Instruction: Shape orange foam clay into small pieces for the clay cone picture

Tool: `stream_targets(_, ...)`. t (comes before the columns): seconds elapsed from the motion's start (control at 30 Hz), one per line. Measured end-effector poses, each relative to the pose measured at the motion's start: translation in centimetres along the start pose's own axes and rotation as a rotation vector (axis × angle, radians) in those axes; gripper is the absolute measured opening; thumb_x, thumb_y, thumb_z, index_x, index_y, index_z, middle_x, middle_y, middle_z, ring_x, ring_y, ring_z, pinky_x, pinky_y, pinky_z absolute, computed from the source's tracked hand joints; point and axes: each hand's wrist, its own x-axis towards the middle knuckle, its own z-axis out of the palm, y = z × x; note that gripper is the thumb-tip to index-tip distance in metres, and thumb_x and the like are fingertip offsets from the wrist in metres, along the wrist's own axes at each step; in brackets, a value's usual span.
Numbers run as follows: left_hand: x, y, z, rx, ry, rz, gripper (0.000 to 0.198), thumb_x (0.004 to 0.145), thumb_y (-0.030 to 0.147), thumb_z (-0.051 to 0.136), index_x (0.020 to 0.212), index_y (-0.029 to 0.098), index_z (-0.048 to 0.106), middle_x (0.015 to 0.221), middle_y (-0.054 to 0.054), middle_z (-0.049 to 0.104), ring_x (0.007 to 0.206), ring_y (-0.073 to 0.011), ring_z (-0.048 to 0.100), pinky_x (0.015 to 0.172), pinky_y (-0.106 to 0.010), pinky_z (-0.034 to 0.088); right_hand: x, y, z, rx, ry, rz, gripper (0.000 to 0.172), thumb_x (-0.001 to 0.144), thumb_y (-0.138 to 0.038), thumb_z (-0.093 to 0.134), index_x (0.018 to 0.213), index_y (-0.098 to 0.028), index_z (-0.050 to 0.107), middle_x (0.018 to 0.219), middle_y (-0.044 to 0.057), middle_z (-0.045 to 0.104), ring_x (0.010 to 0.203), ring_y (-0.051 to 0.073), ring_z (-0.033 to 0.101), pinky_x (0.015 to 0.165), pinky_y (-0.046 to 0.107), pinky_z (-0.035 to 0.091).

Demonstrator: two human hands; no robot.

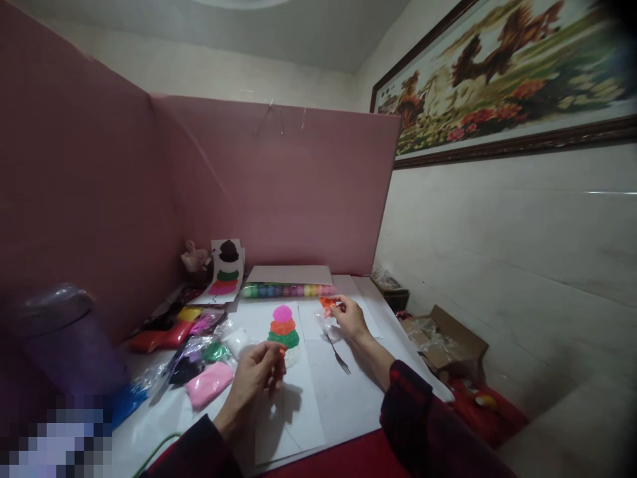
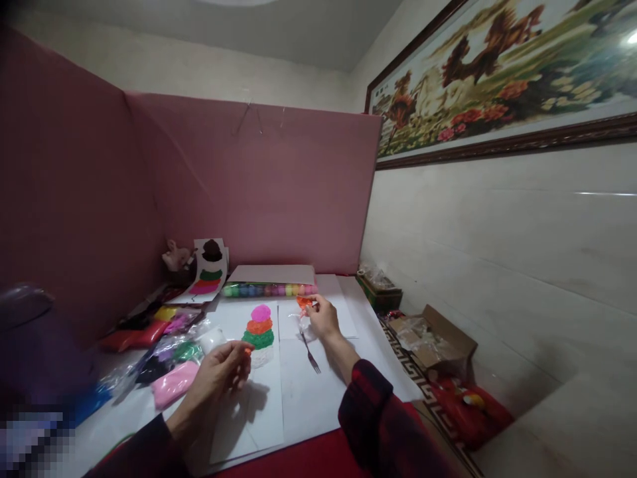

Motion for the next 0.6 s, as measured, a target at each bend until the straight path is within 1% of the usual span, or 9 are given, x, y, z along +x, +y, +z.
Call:
stream_targets(0.07,0.1,-0.1,-0.1,-0.009,-0.002,0.009,0.033,0.066,0.042,0.070,0.084,0.014,0.065,0.051,0.004,0.055,0.035,-0.0056,0.043,0.031,-0.016,0.027,0.4,0.0,0.1,0.026,0.005,0.036,0.021,0.066,-0.019,0.055,0.085,-0.017,0.063,0.050,-0.003,0.057,0.048,0.014,0.053,0.045,0.021,0.038)
stream_targets(0.17,0.2,-0.2,-0.2,-0.033,-0.008,0.023,0.045,0.058,0.033,0.078,0.095,0.013,0.065,0.063,0.000,0.062,0.047,-0.0090,0.052,0.038,-0.018,0.037,0.1,0.1,0.4,0.100,-0.057,0.109,0.023,0.068,-0.022,0.055,0.089,-0.014,0.062,0.054,-0.001,0.059,0.041,0.011,0.048,0.036,0.018,0.032)
stream_targets(0.2,0.2,-0.1,-0.1,-0.030,-0.011,0.025,0.046,0.055,0.031,0.079,0.094,0.012,0.065,0.064,-0.002,0.064,0.051,-0.0107,0.055,0.041,-0.019,0.041,-0.2,0.1,0.5,0.129,-0.095,0.135,0.024,0.069,-0.023,0.056,0.090,-0.013,0.062,0.055,0.000,0.060,0.038,0.010,0.046,0.034,0.018,0.030)
stream_targets(0.27,0.1,-0.1,0.1,-0.021,-0.012,0.021,0.040,0.053,0.030,0.081,0.085,0.011,0.066,0.061,-0.003,0.064,0.056,-0.0140,0.058,0.045,-0.021,0.045,-1.0,0.0,0.8,0.184,-0.172,0.177,0.025,0.069,-0.026,0.058,0.090,-0.011,0.061,0.055,0.000,0.060,0.034,0.008,0.042,0.030,0.016,0.027)
stream_targets(0.3,0.0,0.0,0.2,-0.016,-0.006,0.015,0.036,0.054,0.031,0.080,0.079,0.011,0.065,0.060,-0.003,0.064,0.056,-0.0147,0.059,0.045,-0.021,0.045,-1.5,0.0,0.9,0.206,-0.201,0.192,0.025,0.070,-0.026,0.059,0.090,-0.011,0.060,0.054,0.000,0.060,0.033,0.007,0.042,0.030,0.016,0.027)
stream_targets(0.37,-0.1,0.0,0.4,-0.017,0.019,0.004,0.030,0.060,0.035,0.076,0.073,0.012,0.064,0.058,-0.001,0.061,0.049,-0.0124,0.057,0.039,-0.019,0.042,-2.3,-0.2,0.9,0.239,-0.233,0.211,0.026,0.070,-0.028,0.060,0.090,-0.011,0.058,0.056,0.001,0.060,0.034,0.007,0.043,0.029,0.015,0.026)
stream_targets(0.47,-0.3,0.0,0.6,-0.060,0.028,-0.005,0.030,0.065,0.038,0.072,0.077,0.011,0.065,0.057,0.001,0.058,0.040,-0.0074,0.051,0.033,-0.016,0.035,-3.3,-0.6,0.4,0.250,-0.249,0.210,0.028,0.071,-0.031,0.062,0.091,-0.012,0.056,0.061,0.002,0.062,0.038,0.008,0.046,0.032,0.015,0.028)
stream_targets(0.53,-0.4,0.1,0.5,-0.110,0.006,0.003,0.034,0.063,0.035,0.075,0.086,0.011,0.067,0.061,0.000,0.061,0.045,-0.0082,0.054,0.037,-0.017,0.039,-3.6,-0.7,-0.1,0.231,-0.273,0.198,0.027,0.071,-0.031,0.063,0.090,-0.012,0.057,0.061,0.003,0.063,0.038,0.008,0.046,0.033,0.016,0.030)
stream_targets(0.6,-0.5,0.2,0.5,-0.148,-0.009,0.018,0.040,0.059,0.029,0.078,0.093,0.011,0.067,0.069,-0.002,0.065,0.055,-0.0119,0.060,0.046,-0.020,0.047,-3.7,-0.7,-0.6,0.189,-0.302,0.174,0.025,0.071,-0.029,0.063,0.088,-0.012,0.060,0.059,0.003,0.064,0.036,0.008,0.044,0.034,0.018,0.031)
